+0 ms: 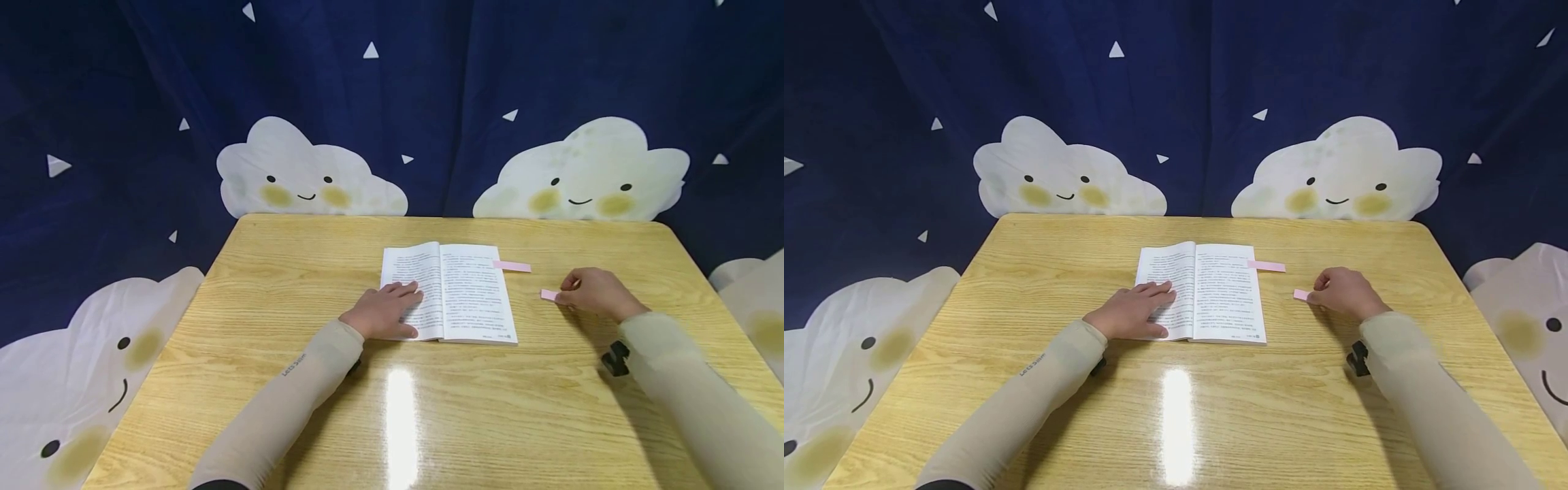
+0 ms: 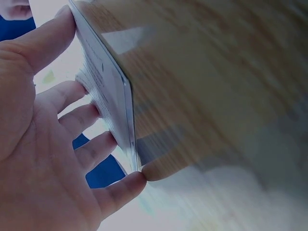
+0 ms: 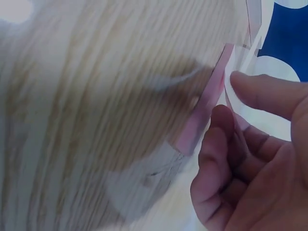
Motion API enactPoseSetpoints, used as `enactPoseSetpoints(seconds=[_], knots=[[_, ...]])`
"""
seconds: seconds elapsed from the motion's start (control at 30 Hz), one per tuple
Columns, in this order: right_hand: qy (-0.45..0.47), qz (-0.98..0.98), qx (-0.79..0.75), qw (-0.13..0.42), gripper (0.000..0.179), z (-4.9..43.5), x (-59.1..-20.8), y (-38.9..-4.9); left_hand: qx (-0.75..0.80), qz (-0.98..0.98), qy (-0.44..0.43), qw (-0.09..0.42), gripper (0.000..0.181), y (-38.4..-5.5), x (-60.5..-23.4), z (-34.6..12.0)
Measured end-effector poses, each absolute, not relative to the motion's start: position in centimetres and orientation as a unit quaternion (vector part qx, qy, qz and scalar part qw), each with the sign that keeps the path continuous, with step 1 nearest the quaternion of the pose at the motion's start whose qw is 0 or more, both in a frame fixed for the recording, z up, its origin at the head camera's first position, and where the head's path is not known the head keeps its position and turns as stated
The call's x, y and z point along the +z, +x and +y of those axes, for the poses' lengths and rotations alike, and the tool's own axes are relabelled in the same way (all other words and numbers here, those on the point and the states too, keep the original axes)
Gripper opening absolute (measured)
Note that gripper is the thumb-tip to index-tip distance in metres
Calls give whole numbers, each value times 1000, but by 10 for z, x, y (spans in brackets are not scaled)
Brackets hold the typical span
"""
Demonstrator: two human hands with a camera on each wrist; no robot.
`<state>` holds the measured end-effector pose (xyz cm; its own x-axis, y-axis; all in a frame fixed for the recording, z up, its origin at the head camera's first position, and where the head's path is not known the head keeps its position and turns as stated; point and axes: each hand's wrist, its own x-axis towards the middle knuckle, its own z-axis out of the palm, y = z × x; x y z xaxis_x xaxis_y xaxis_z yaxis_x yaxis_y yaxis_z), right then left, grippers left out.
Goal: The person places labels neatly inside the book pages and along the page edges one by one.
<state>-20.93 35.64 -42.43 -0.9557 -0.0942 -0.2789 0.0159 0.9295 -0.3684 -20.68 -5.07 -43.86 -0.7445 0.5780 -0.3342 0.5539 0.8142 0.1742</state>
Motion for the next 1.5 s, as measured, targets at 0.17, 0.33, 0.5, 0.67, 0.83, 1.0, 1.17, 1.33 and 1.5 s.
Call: enactPoseSetpoints(seconds=[0.17,0.33,0.5,0.67,0.83,1.0,1.17,1.33,1.5], knots=[[-29,970,-187,151,32,352,-427,-215,32,933,306,189,77,-208,-440,-51],[-34,968,-195,152,23,349,-430,-218,33,932,308,188,78,-208,-439,-52],[-29,969,-196,150,19,347,-432,-218,31,932,308,189,79,-208,-439,-52],[-31,969,-196,150,20,348,-430,-217,30,931,309,191,79,-209,-440,-52],[-18,959,-221,177,19,349,-427,-217,29,932,307,191,78,-209,-440,-52],[-16,955,-226,192,18,351,-425,-219,26,933,306,190,78,-208,-440,-51],[-28,950,-226,213,19,352,-424,-224,29,932,307,191,78,-209,-440,-51],[-28,944,-235,231,19,352,-423,-228,26,932,306,192,78,-209,-440,-51],[-24,944,-234,230,20,353,-420,-229,24,932,306,191,78,-209,-440,-50]])
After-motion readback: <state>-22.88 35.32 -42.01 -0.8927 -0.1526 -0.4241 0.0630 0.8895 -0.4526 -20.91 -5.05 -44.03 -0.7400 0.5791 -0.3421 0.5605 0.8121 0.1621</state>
